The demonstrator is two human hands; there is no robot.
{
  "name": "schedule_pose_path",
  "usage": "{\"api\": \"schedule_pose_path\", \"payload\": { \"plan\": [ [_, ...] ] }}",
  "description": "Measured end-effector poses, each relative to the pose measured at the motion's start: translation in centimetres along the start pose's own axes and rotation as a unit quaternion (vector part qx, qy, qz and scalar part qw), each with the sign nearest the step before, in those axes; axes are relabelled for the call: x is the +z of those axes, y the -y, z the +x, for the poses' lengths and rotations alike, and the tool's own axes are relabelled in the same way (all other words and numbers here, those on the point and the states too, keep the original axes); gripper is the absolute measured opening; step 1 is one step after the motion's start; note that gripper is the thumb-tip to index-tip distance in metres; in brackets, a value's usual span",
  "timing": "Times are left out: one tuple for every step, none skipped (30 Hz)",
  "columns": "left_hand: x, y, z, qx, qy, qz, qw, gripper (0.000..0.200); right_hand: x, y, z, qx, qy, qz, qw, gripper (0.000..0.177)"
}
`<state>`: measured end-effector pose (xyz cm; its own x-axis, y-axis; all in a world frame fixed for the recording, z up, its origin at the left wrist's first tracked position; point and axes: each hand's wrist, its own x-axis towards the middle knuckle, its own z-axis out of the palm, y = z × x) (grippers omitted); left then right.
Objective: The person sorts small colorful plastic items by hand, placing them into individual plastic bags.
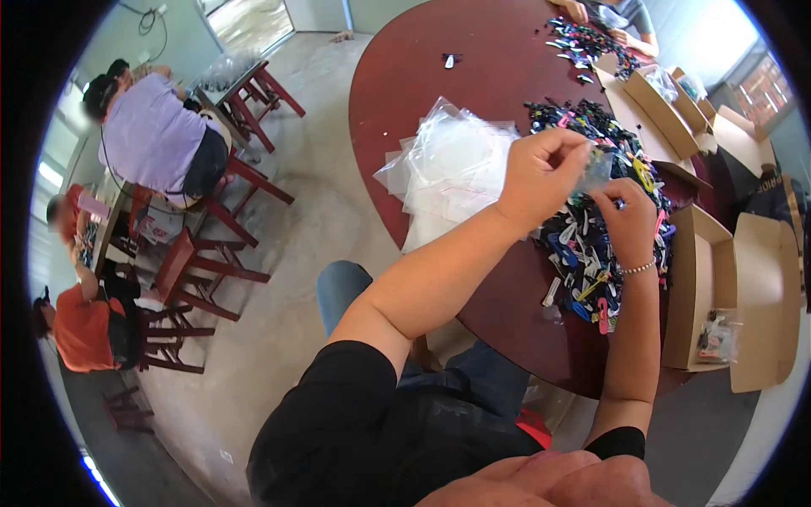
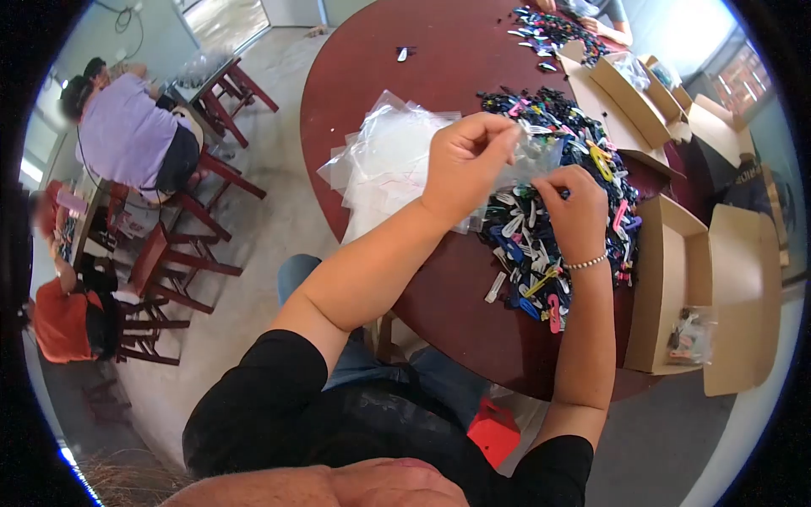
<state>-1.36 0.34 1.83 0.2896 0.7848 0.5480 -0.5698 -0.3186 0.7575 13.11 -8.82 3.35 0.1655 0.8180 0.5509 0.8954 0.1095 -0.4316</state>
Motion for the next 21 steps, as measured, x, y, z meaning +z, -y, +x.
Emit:
{"api": "schedule_pose_path", "payload": {
  "plan": [
    [0.2, 0.0, 0.0, -0.019, -0.008, -0.013, 1.000, 0.007, -0.5, -0.6, -0.5, 0.023, -0.027, 0.015, 0.999, 0.012],
    [0.3, -0.1, 0.0, -0.038, -0.016, -0.027, 0.999, 0.007, -0.8, -1.3, -1.1, 0.046, -0.054, 0.029, 0.997, 0.011],
    [0.2, 0.0, -0.1, -0.059, 0.003, -0.026, 0.998, 0.007, -1.2, -1.7, -1.7, 0.049, -0.062, 0.026, 0.997, 0.011],
    [0.2, 0.2, -0.1, -0.058, 0.011, -0.028, 0.998, 0.007, -1.5, -2.2, -2.3, 0.091, -0.079, 0.085, 0.989, 0.009],
    [0.3, 0.4, -0.2, -0.065, 0.016, -0.009, 0.998, 0.008, -1.7, -2.7, -2.8, 0.131, -0.095, 0.144, 0.976, 0.008],
    [0.4, 0.5, -0.3, -0.071, 0.020, 0.011, 0.997, 0.008, -1.7, -3.6, -3.3, 0.134, -0.102, 0.143, 0.975, 0.008],
    [0.4, 0.5, -0.3, -0.096, 0.034, 0.011, 0.995, 0.009, -1.7, -4.4, -3.9, 0.147, -0.122, 0.206, 0.960, 0.006],
    [0.4, 0.8, -0.3, -0.099, 0.039, 0.012, 0.994, 0.009, -1.6, -5.0, -4.4, 0.159, -0.141, 0.270, 0.939, 0.005],
    [0.5, 0.9, -0.2, -0.120, 0.059, 0.021, 0.991, 0.011, -2.2, -5.0, -4.6, 0.168, -0.134, 0.239, 0.947, 0.006],
    [0.7, 1.0, -0.2, -0.138, 0.079, 0.029, 0.987, 0.012, -2.2, -5.2, -4.8, 0.170, -0.140, 0.240, 0.946, 0.006],
    [0.7, 0.8, -0.3, -0.164, 0.104, 0.057, 0.979, 0.017, -2.0, -5.4, -4.8, 0.154, -0.155, 0.247, 0.944, 0.007],
    [0.9, 0.8, -0.5, -0.161, 0.109, 0.058, 0.979, 0.017, -1.7, -5.4, -4.6, 0.135, -0.170, 0.254, 0.942, 0.008],
    [1.0, 0.9, -0.7, -0.086, 0.155, 0.111, 0.978, 0.023, -1.5, -5.0, -4.6, 0.139, -0.170, 0.253, 0.942, 0.010],
    [1.0, 0.9, -0.8, -0.011, 0.199, 0.161, 0.967, 0.030, -0.9, -5.3, -4.7, 0.121, -0.175, 0.226, 0.951, 0.010],
    [1.1, 0.2, -0.8, 0.010, 0.240, 0.225, 0.944, 0.045, -0.7, -4.9, -4.7, 0.121, -0.173, 0.204, 0.956, 0.012],
    [1.6, 0.1, -1.2, 0.063, 0.237, 0.262, 0.933, 0.050, -0.4, -4.2, -4.8, 0.121, -0.170, 0.181, 0.961, 0.013],
    [2.1, -0.3, -1.8, 0.068, 0.231, 0.279, 0.930, 0.046, -0.2, -3.9, -4.8, 0.120, -0.170, 0.183, 0.961, 0.013],
    [2.5, -0.6, -2.1, 0.072, 0.222, 0.295, 0.927, 0.042, 0.1, -3.5, -4.8, 0.103, -0.163, 0.143, 0.971, 0.013],
    [2.5, 0.1, -2.2, 0.070, 0.217, 0.298, 0.927, 0.042, 0.2, -3.1, -4.8, 0.085, -0.153, 0.104, 0.979, 0.014],
    [2.2, 1.2, -2.2, 0.053, 0.226, 0.310, 0.922, 0.035, 0.1, -2.6, -4.7, 0.083, -0.148, 0.109, 0.979, 0.014],
    [1.8, 1.3, -1.9, 0.036, 0.234, 0.321, 0.917, 0.030, -0.2, -2.0, -4.6, 0.070, -0.154, 0.088, 0.982, 0.016]
  ]
}}
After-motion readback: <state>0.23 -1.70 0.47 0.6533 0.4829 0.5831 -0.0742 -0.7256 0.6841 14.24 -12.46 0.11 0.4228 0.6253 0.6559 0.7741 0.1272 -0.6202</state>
